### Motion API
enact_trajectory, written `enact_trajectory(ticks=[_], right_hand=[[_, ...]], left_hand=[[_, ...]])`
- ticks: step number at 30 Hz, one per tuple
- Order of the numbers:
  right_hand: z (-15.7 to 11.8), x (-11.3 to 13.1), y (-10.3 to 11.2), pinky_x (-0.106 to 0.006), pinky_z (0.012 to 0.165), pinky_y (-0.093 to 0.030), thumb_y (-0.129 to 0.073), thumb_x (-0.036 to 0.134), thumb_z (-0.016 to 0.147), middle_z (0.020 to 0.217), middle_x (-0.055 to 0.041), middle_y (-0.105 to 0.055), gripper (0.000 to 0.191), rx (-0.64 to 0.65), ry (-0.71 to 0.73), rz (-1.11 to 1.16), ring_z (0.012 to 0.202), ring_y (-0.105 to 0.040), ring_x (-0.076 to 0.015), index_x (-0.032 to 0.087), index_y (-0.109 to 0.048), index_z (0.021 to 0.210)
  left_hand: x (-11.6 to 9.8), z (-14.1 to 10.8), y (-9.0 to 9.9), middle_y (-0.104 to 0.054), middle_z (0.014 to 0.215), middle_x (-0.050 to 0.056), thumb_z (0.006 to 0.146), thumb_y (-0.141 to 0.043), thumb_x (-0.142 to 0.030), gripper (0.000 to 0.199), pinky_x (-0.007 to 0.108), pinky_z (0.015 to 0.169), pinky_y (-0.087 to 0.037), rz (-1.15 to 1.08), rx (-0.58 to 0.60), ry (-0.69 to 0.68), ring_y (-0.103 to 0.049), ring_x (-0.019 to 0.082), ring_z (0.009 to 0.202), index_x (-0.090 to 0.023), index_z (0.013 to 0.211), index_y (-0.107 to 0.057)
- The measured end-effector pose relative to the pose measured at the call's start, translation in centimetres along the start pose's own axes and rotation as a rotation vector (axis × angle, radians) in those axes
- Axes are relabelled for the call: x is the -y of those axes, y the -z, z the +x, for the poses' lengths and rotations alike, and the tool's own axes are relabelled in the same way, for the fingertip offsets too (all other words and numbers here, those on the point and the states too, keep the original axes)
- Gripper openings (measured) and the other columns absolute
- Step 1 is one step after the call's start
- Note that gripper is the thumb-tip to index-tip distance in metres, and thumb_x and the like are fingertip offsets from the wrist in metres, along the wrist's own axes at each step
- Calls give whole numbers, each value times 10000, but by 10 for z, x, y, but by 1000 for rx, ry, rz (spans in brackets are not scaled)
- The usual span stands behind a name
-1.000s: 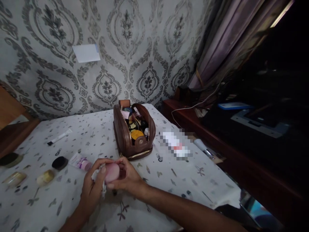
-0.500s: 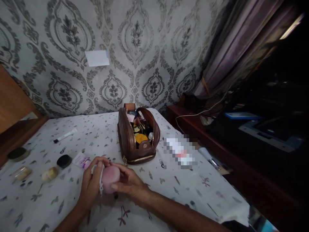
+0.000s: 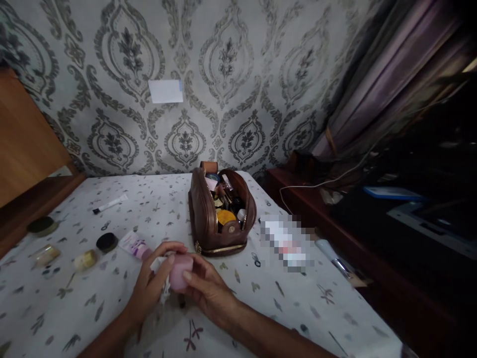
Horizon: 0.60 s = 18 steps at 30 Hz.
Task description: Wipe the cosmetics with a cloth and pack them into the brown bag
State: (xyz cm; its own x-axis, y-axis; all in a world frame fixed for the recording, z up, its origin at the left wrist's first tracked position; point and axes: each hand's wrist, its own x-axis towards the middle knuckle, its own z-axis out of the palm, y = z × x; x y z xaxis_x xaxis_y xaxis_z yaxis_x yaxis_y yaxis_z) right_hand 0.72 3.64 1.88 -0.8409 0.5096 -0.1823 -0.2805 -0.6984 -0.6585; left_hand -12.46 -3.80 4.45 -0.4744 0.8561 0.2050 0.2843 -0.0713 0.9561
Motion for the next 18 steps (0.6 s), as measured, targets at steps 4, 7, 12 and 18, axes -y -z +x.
enact_trajectory(ticks=[4,7,12,18], right_hand=[[1,-3,2,-248,707,-529,-945,354,554,957,15,-656,561,-56,-32,41,823,-653,-127,217,-557,934],[0,-2,0,-238,708,-511,-959,332,514,947,21,-654,592,-24,-48,20,828,-644,-125,215,-543,919],[-2,-3,-3,-218,747,-455,-967,250,453,908,35,-659,629,56,-17,-82,831,-611,-114,200,-597,959],[0,-3,-1,-242,801,-485,-967,244,431,1031,9,-682,738,25,-3,-91,931,-633,-144,215,-635,1090]], left_hand=[[4,-3,-2,-693,931,44,926,-516,-449,279,295,843,-510,80,-40,-20,-639,209,935,-215,938,-668],[4,-5,-3,-675,901,39,941,-494,-431,268,294,830,-496,110,-43,-51,-625,207,914,-215,912,-648],[1,-5,-1,-633,805,26,933,-496,-440,274,297,773,-491,123,-107,-58,-605,200,815,-210,895,-639],[-5,-2,-3,-674,873,44,929,-497,-468,309,315,830,-513,19,-81,-33,-631,215,886,-206,910,-661]])
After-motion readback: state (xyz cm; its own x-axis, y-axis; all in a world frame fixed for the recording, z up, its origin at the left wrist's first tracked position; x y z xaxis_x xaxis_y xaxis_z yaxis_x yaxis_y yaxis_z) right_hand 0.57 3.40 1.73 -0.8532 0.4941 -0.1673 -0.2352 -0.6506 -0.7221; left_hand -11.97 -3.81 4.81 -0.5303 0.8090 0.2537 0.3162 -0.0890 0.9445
